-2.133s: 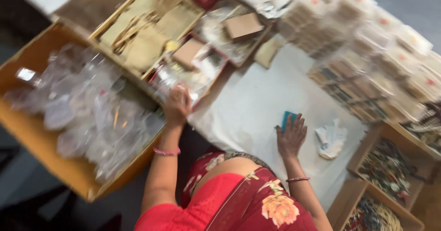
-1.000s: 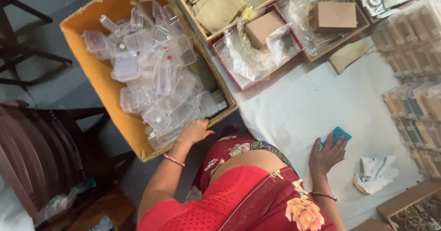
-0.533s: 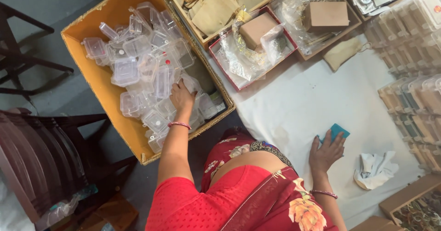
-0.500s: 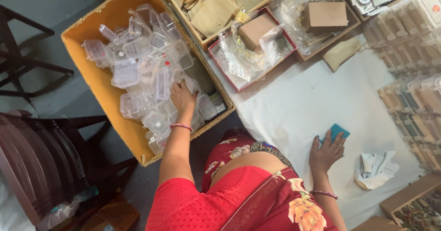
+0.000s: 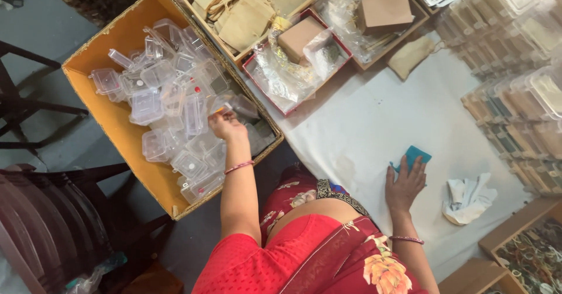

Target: The person places a small blue item into a clear plastic container and closes it. They then pick up a beaded necklace, wipe it with a white cloth, and place it into a small beige pouch. Finally, they place the pouch into another clear plastic container.

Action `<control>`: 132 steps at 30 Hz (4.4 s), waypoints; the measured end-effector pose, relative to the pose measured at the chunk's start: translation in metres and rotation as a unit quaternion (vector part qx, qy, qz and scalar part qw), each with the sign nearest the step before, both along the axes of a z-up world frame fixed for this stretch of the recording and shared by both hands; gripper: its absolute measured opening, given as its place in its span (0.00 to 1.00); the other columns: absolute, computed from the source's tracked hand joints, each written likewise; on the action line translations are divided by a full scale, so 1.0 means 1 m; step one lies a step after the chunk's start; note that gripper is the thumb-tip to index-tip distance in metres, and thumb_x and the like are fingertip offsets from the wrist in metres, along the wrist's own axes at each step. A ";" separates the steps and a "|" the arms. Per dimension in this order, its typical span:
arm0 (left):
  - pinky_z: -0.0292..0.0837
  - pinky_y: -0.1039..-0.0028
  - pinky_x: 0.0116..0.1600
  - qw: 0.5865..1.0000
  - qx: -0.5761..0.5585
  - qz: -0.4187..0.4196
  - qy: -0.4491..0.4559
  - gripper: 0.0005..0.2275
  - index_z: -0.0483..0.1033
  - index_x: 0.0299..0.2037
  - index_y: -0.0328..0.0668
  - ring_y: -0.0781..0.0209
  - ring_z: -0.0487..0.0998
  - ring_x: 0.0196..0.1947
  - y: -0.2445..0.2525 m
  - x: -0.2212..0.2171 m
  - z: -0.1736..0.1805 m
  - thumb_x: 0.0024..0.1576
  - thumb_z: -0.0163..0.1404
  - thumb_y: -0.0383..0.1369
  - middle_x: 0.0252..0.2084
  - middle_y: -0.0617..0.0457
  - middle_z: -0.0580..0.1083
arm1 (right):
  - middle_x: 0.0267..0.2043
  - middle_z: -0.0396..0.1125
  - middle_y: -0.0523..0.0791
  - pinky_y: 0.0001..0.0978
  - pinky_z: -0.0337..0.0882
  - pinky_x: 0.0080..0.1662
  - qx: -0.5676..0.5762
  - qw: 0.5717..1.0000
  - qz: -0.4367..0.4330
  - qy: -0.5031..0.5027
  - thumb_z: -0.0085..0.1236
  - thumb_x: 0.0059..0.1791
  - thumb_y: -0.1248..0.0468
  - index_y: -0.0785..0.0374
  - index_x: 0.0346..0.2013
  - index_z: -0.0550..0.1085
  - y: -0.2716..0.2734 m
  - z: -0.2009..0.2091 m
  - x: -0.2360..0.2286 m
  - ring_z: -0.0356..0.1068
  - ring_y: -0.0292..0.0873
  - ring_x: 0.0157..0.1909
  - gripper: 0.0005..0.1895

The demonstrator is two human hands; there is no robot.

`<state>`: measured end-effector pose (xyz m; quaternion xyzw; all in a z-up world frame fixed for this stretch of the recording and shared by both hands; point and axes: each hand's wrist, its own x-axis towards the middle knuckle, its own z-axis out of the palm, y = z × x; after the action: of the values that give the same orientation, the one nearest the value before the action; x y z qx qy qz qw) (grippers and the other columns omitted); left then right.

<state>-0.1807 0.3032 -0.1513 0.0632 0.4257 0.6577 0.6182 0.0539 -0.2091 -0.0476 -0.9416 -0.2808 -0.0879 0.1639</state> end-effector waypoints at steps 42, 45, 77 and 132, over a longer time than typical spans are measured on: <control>0.63 0.58 0.68 0.323 0.695 -0.516 0.382 0.19 0.72 0.55 0.39 0.42 0.65 0.66 -0.233 0.215 0.128 0.55 0.58 0.37 0.68 0.38 0.63 | 0.59 0.66 0.54 0.47 0.68 0.58 0.095 0.994 -0.013 -0.049 0.63 0.43 0.70 0.60 0.46 0.73 -0.013 0.030 0.007 0.67 0.57 0.58 0.17; 0.62 0.58 0.70 0.310 0.702 -0.513 0.386 0.27 0.64 0.65 0.42 0.44 0.66 0.67 -0.230 0.217 0.121 0.56 0.58 0.38 0.69 0.43 0.64 | 0.53 0.69 0.51 0.46 0.70 0.57 0.149 0.984 -0.085 -0.046 0.61 0.45 0.73 0.62 0.44 0.71 -0.006 0.036 0.022 0.70 0.56 0.56 0.14; 0.53 0.53 0.73 0.290 0.768 -0.403 0.405 0.13 0.80 0.52 0.53 0.60 0.72 0.58 -0.234 0.209 0.109 0.57 0.55 0.34 0.54 0.56 0.74 | 0.39 0.72 0.46 0.41 0.74 0.41 0.132 0.975 -0.024 0.175 0.64 0.45 0.64 0.62 0.42 0.74 0.056 0.051 0.020 0.74 0.49 0.37 0.12; 0.53 0.52 0.71 0.270 0.760 -0.422 0.413 0.10 0.74 0.40 0.41 0.53 0.69 0.60 -0.238 0.210 0.134 0.61 0.53 0.40 0.59 0.50 0.74 | 0.78 0.50 0.48 0.67 0.33 0.71 -0.108 0.982 0.057 -0.145 0.54 0.51 0.39 0.47 0.59 0.76 0.062 0.066 0.038 0.45 0.51 0.78 0.27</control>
<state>0.0297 0.0653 -0.0177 0.9388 -0.1563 0.2138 0.2205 0.0922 -0.1468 0.0182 -0.9134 -0.3626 -0.1832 0.0234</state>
